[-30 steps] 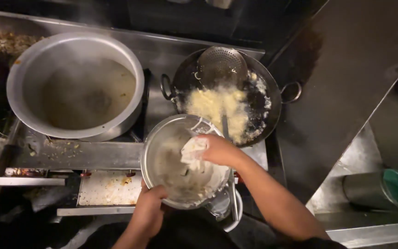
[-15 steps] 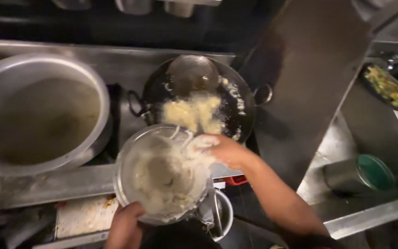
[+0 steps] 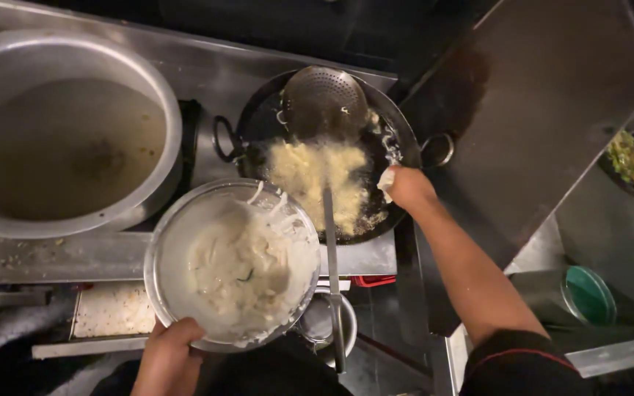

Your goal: The recorder coats food items in a white batter and drops them into a large wok of hot oil to deep fry them.

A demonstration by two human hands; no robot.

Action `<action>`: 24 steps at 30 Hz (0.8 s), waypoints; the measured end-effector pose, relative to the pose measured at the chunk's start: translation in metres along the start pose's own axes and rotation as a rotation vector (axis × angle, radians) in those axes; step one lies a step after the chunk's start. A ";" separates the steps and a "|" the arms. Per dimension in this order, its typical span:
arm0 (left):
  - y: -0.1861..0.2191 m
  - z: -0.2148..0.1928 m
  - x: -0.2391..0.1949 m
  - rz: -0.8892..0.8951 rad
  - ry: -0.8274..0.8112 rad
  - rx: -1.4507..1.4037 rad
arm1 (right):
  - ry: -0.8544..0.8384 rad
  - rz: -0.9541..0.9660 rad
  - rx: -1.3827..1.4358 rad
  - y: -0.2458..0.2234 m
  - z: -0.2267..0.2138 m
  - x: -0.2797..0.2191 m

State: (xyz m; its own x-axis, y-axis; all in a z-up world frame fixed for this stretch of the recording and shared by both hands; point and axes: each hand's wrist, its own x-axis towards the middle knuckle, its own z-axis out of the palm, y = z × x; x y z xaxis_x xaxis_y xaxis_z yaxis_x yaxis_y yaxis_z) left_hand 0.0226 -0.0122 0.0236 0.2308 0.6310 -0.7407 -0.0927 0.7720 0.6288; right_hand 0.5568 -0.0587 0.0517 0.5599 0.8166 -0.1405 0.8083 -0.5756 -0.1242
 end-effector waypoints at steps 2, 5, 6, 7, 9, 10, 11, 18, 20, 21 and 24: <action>0.018 0.013 -0.024 0.001 -0.022 -0.094 | 0.012 0.008 -0.013 -0.002 -0.003 0.003; 0.006 -0.001 -0.020 0.009 -0.034 -0.165 | -0.014 0.026 -0.023 0.005 0.000 0.013; -0.005 -0.011 -0.011 0.013 -0.026 -0.150 | -0.051 0.032 -0.028 0.010 0.001 0.017; 0.002 -0.007 -0.018 0.013 -0.023 -0.154 | -0.053 0.027 -0.030 0.015 0.003 0.022; 0.014 0.002 -0.032 0.009 -0.026 -0.199 | -0.103 0.017 -0.104 0.026 0.009 0.029; 0.010 -0.002 -0.030 0.009 -0.025 -0.200 | -0.104 0.016 -0.105 0.020 0.006 0.027; 0.007 -0.006 -0.027 -0.002 -0.026 -0.180 | -0.085 0.062 -0.162 0.015 0.002 0.025; 0.008 -0.008 -0.036 0.079 -0.080 -0.115 | -0.083 0.173 -0.209 -0.013 -0.022 0.010; 0.027 0.006 -0.054 0.051 -0.078 -0.155 | -0.060 0.140 -0.213 0.019 0.001 0.027; 0.036 0.013 -0.063 0.026 -0.079 -0.194 | -0.033 0.109 -0.215 0.034 0.013 0.035; 0.023 0.004 -0.054 0.043 -0.085 -0.197 | 0.061 0.167 -0.161 -0.005 -0.017 0.011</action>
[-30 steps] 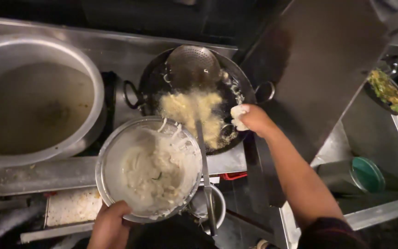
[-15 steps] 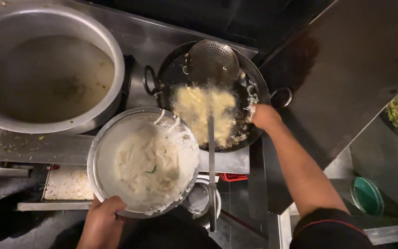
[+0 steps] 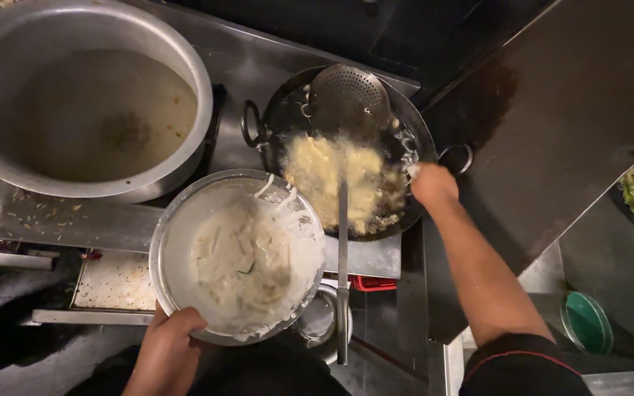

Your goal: The recorder coats food items in a white batter and drops them into a large wok of hot oil to deep fry them.

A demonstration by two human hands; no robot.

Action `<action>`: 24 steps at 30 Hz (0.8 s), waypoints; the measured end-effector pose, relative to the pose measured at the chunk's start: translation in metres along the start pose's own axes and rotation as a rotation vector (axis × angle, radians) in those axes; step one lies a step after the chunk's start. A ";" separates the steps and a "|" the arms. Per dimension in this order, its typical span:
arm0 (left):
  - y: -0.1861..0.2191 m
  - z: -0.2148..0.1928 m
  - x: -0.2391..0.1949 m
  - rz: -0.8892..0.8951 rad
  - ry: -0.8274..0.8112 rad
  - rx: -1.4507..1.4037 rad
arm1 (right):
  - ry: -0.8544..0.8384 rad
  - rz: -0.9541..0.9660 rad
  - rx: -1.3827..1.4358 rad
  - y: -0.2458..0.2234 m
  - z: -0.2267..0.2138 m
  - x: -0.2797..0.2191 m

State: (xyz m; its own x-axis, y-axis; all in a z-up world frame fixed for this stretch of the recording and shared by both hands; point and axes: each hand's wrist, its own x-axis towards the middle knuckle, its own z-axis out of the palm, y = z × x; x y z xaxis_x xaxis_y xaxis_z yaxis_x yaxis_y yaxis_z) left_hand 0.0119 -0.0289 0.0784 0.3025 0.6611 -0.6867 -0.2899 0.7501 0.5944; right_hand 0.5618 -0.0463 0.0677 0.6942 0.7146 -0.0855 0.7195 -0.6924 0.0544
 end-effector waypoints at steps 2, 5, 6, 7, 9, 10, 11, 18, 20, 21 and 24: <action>-0.014 -0.011 0.014 0.016 -0.009 -0.013 | 0.024 0.006 0.099 -0.008 -0.012 -0.007; -0.003 0.002 0.004 -0.011 -0.002 -0.026 | 0.047 -0.039 0.433 -0.002 -0.006 -0.004; 0.006 0.011 -0.004 -0.052 0.007 -0.027 | 0.051 -0.086 0.668 0.003 0.000 0.000; 0.002 0.012 0.002 -0.047 0.017 -0.035 | 0.046 -0.100 0.669 -0.009 -0.012 -0.007; -0.006 0.009 0.011 -0.040 -0.031 -0.045 | -0.040 -0.100 1.226 -0.035 -0.032 -0.025; 0.000 0.017 0.003 -0.036 -0.014 -0.053 | -0.057 -0.111 1.227 -0.060 -0.050 -0.063; 0.009 0.028 -0.002 -0.065 -0.009 -0.006 | -0.159 -0.074 1.177 -0.092 -0.075 -0.096; -0.037 0.013 0.047 0.227 -0.145 0.104 | -0.364 -0.718 0.136 -0.253 -0.045 -0.184; -0.026 0.022 0.036 0.138 -0.097 0.076 | -0.320 -0.827 0.154 -0.258 -0.012 -0.203; -0.022 0.028 0.031 0.039 -0.045 0.042 | -0.284 -0.936 0.164 -0.260 0.005 -0.212; -0.023 0.011 0.031 0.044 -0.091 -0.116 | -0.536 -0.956 0.025 -0.270 -0.058 -0.240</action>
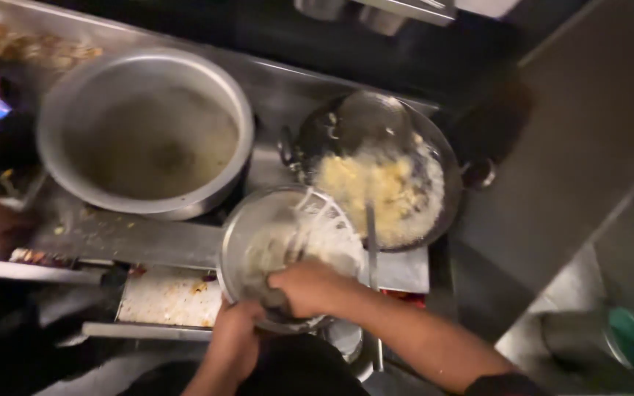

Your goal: The recorder coats food items in a white batter and drops them into a large wok of hot oil to deep fry them.

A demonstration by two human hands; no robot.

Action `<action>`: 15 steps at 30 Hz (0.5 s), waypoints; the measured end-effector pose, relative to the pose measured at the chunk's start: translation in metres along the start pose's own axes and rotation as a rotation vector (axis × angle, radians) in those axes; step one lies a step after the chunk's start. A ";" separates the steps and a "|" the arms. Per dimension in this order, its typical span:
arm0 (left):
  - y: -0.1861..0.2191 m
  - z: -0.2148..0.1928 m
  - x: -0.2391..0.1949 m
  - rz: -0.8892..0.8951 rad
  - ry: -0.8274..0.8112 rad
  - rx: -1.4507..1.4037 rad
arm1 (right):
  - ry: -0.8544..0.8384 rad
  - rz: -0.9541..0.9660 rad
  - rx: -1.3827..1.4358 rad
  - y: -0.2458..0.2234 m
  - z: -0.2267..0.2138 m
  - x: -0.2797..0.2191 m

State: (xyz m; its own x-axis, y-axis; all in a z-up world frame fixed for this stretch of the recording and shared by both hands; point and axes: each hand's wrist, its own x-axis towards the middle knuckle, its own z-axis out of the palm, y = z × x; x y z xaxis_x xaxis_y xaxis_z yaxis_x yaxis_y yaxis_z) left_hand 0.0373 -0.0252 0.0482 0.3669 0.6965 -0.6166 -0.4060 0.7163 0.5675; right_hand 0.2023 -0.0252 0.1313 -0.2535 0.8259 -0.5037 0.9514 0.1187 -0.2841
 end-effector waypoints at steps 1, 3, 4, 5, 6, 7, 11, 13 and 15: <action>0.004 -0.003 -0.004 -0.013 -0.013 0.010 | 0.004 0.019 0.009 0.009 0.006 -0.003; 0.014 -0.011 -0.010 -0.070 0.005 0.030 | 0.146 -0.064 -0.051 0.024 0.018 -0.006; 0.011 -0.021 -0.004 -0.078 -0.006 0.042 | 0.153 -0.049 -0.045 0.024 0.007 -0.006; 0.009 -0.032 0.001 -0.066 -0.003 0.055 | 0.173 0.024 -0.058 0.023 -0.002 -0.007; 0.007 -0.043 0.006 -0.054 0.000 0.068 | 0.193 0.097 -0.072 0.021 -0.011 -0.007; 0.017 -0.032 -0.002 -0.060 -0.007 0.078 | 0.198 0.109 -0.064 0.020 -0.002 -0.003; 0.029 -0.020 -0.008 -0.084 0.127 0.083 | -0.010 0.144 -0.044 -0.005 0.003 -0.002; 0.014 -0.040 0.006 -0.074 0.126 0.096 | -0.101 0.109 0.015 -0.015 0.010 -0.003; -0.007 -0.067 0.027 -0.148 0.131 0.077 | 0.010 0.011 0.127 -0.013 0.031 0.005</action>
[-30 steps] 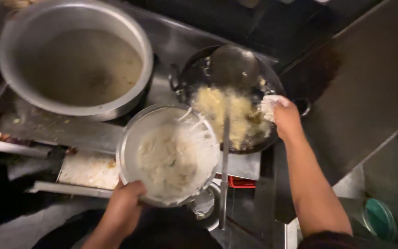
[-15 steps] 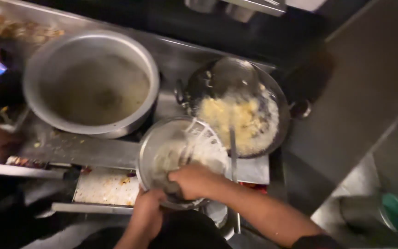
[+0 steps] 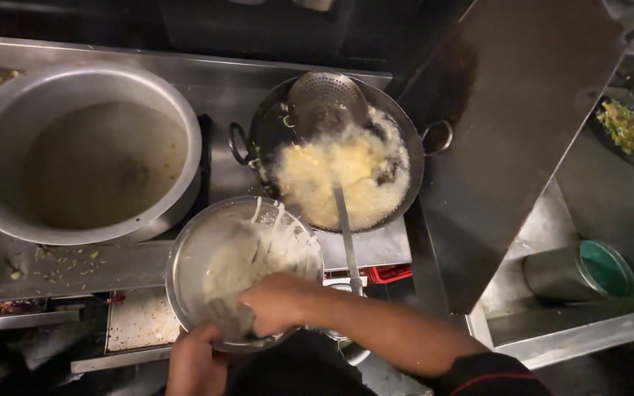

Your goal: The recorder coats food items in a white batter and drops them into a large wok of hot oil to deep fry them.

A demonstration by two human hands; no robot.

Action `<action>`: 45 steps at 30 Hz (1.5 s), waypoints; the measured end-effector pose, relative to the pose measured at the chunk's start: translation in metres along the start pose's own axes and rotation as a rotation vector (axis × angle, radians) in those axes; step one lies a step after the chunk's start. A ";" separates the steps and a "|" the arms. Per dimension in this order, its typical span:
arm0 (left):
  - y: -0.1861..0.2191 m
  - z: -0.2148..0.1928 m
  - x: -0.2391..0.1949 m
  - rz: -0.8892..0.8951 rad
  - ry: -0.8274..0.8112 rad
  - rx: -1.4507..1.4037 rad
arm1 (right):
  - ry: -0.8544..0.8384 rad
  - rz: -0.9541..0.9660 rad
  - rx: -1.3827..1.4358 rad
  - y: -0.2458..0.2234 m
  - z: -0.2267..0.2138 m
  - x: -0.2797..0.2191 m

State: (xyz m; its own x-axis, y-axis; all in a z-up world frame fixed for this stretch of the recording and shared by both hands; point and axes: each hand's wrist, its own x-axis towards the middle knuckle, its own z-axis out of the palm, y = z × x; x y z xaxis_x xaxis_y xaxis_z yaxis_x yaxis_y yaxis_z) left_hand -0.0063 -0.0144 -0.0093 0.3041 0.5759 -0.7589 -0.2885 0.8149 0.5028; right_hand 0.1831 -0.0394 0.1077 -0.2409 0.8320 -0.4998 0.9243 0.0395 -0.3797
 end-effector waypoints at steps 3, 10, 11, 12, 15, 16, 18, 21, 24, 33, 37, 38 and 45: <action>0.006 0.002 -0.008 -0.030 -0.062 0.039 | 0.043 -0.035 0.169 -0.002 -0.012 -0.010; 0.033 0.039 -0.050 -0.015 0.051 0.154 | 0.343 -0.024 0.461 0.044 -0.024 -0.010; 0.024 0.029 -0.039 0.006 0.035 0.182 | 0.223 0.058 0.331 0.044 -0.030 -0.011; 0.017 0.019 -0.028 0.028 0.020 0.212 | 0.105 0.136 0.200 0.044 -0.035 -0.010; 0.012 0.017 -0.022 -0.012 0.082 0.186 | 0.179 -0.060 0.658 0.051 -0.046 -0.032; 0.012 0.018 -0.023 -0.009 0.089 0.176 | 0.170 -0.067 0.654 0.056 -0.045 -0.026; 0.009 0.020 -0.024 0.032 0.054 0.124 | 0.193 0.064 0.531 0.067 -0.039 -0.015; 0.023 0.033 -0.035 0.019 0.045 0.182 | 0.048 0.030 1.107 0.058 -0.056 -0.025; 0.027 0.042 -0.042 0.066 -0.072 0.055 | 0.098 0.045 1.039 0.087 -0.040 -0.005; 0.028 0.056 -0.003 -0.090 0.041 -0.071 | 0.450 0.140 1.734 0.131 -0.090 0.002; 0.013 0.027 0.012 -0.078 0.078 -0.063 | 0.616 0.259 1.734 0.170 -0.118 0.046; 0.003 0.016 0.018 0.003 0.046 -0.065 | 0.572 0.245 1.639 0.183 -0.117 0.061; 0.017 0.004 -0.021 0.054 0.033 -0.211 | 0.631 0.447 0.395 0.191 -0.106 0.134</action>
State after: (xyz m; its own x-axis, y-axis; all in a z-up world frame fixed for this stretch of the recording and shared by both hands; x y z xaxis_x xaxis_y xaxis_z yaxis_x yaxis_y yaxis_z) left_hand -0.0141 -0.0130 0.0168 0.2539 0.6126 -0.7485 -0.4879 0.7493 0.4478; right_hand 0.3589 0.1384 0.0505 0.4375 0.8799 -0.1856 0.6945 -0.4617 -0.5519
